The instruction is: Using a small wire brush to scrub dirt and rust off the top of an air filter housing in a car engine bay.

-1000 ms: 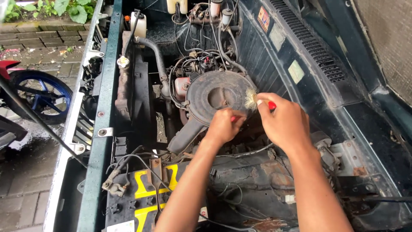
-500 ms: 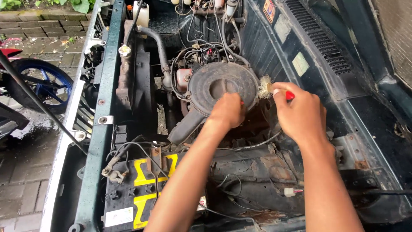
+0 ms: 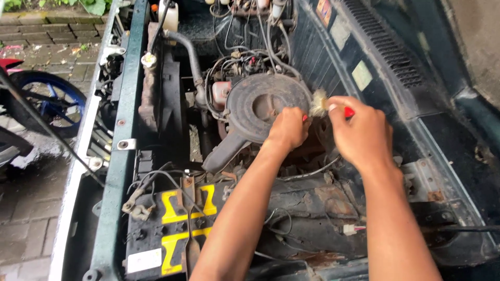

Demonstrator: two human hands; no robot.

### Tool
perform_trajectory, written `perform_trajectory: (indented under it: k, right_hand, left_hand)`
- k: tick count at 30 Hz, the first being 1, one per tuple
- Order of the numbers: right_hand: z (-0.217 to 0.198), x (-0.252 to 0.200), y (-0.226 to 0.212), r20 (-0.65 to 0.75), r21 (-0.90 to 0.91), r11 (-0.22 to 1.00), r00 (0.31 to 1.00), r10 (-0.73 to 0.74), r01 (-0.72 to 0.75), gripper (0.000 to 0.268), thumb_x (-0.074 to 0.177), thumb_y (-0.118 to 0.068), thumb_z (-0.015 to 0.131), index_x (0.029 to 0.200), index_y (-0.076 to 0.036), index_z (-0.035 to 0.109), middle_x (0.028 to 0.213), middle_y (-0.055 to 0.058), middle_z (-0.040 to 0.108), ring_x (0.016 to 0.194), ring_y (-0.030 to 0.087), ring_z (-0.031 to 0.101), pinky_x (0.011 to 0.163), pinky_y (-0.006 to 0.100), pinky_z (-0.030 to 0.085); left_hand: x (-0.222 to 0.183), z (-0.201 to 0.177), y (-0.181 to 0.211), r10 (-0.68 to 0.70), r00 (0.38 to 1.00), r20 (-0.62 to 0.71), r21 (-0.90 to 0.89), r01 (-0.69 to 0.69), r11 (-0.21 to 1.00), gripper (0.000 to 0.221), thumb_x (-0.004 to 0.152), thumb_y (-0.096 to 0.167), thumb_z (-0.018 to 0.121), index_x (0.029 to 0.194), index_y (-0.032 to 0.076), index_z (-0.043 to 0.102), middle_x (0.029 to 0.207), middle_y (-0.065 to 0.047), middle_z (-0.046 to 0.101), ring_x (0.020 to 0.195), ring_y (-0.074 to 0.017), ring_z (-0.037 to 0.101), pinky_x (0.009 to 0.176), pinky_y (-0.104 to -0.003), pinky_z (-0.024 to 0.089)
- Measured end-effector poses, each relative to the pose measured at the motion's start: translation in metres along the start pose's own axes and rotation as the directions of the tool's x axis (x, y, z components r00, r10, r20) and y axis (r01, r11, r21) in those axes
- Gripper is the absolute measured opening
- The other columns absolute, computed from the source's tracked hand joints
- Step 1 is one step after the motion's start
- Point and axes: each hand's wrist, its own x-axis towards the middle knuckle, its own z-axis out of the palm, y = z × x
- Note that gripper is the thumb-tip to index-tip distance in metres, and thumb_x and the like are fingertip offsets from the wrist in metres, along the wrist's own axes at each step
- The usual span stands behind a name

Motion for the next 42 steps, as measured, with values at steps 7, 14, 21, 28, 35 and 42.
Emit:
perform_trajectory:
  k: [7,14,21,28,35,42]
  right_hand:
    - [0.003,-0.013,0.002,-0.088,0.108,0.990,0.993,-0.084,0.093,0.028,0.100,-0.023,0.060,0.119,-0.022,0.080,0.075,0.022,0.072,0.069,0.038,0.072,0.065,0.047,0.058]
    - [-0.009,-0.010,-0.023,0.117,-0.011,0.996,0.989,0.091,-0.091,0.033,0.104,-0.034,0.047,0.120,-0.030,0.076,0.050,0.004,0.045,0.049,0.026,0.044,0.060,0.043,0.039]
    - [0.008,-0.005,-0.023,0.083,-0.043,0.999,0.996,0.034,-0.030,0.032,0.099,-0.036,0.049,0.114,-0.033,0.077,0.050,0.008,0.053,0.059,0.035,0.056,0.067,0.045,0.043]
    - [0.002,-0.004,-0.017,0.104,-0.076,0.996,0.993,0.049,-0.041,0.032,0.102,-0.035,0.049,0.120,-0.033,0.075,0.056,0.008,0.057,0.060,0.035,0.058,0.068,0.046,0.044]
    - [-0.008,-0.006,-0.010,0.139,-0.092,0.989,0.982,0.128,-0.116,0.035,0.103,-0.036,0.046,0.122,-0.031,0.074,0.056,0.008,0.053,0.060,0.035,0.056,0.070,0.048,0.044]
    - [-0.010,-0.010,-0.015,0.169,-0.051,0.992,0.978,0.119,-0.112,0.034,0.105,-0.034,0.045,0.125,-0.030,0.073,0.050,0.007,0.044,0.050,0.028,0.046,0.064,0.045,0.042]
  left_hand:
    - [-0.030,-0.026,-0.028,-0.078,0.997,0.031,0.019,0.077,0.997,0.013,0.080,0.020,0.070,0.075,0.009,0.076,0.073,-0.020,0.072,0.079,-0.0403,0.076,0.063,-0.046,0.063]
    - [-0.057,-0.031,-0.039,-0.010,1.000,0.010,0.054,0.009,0.998,0.030,0.096,0.023,0.068,0.079,-0.002,0.061,0.080,-0.026,0.065,0.075,-0.0507,0.065,0.066,-0.053,0.051]
    - [-0.026,0.005,-0.010,0.025,0.999,-0.025,0.030,-0.025,0.999,0.013,0.089,0.020,0.066,0.089,0.009,0.074,0.086,-0.023,0.073,0.083,-0.0469,0.071,0.076,-0.054,0.057]
    - [-0.030,-0.004,-0.006,-0.001,1.000,0.006,0.013,0.001,1.000,0.022,0.093,0.017,0.063,0.082,-0.001,0.070,0.081,-0.025,0.071,0.077,-0.0499,0.069,0.069,-0.053,0.055]
    - [-0.073,-0.041,-0.033,-0.062,0.996,0.064,-0.001,0.062,0.998,0.013,0.087,0.010,0.064,0.076,0.017,0.065,0.074,-0.009,0.063,0.069,-0.0330,0.061,0.068,-0.044,0.052]
    - [-0.101,-0.087,-0.043,-0.163,0.984,0.077,0.083,0.157,0.984,0.015,0.094,0.008,0.065,0.084,0.011,0.074,0.085,-0.010,0.077,0.074,-0.0276,0.074,0.071,-0.042,0.062]
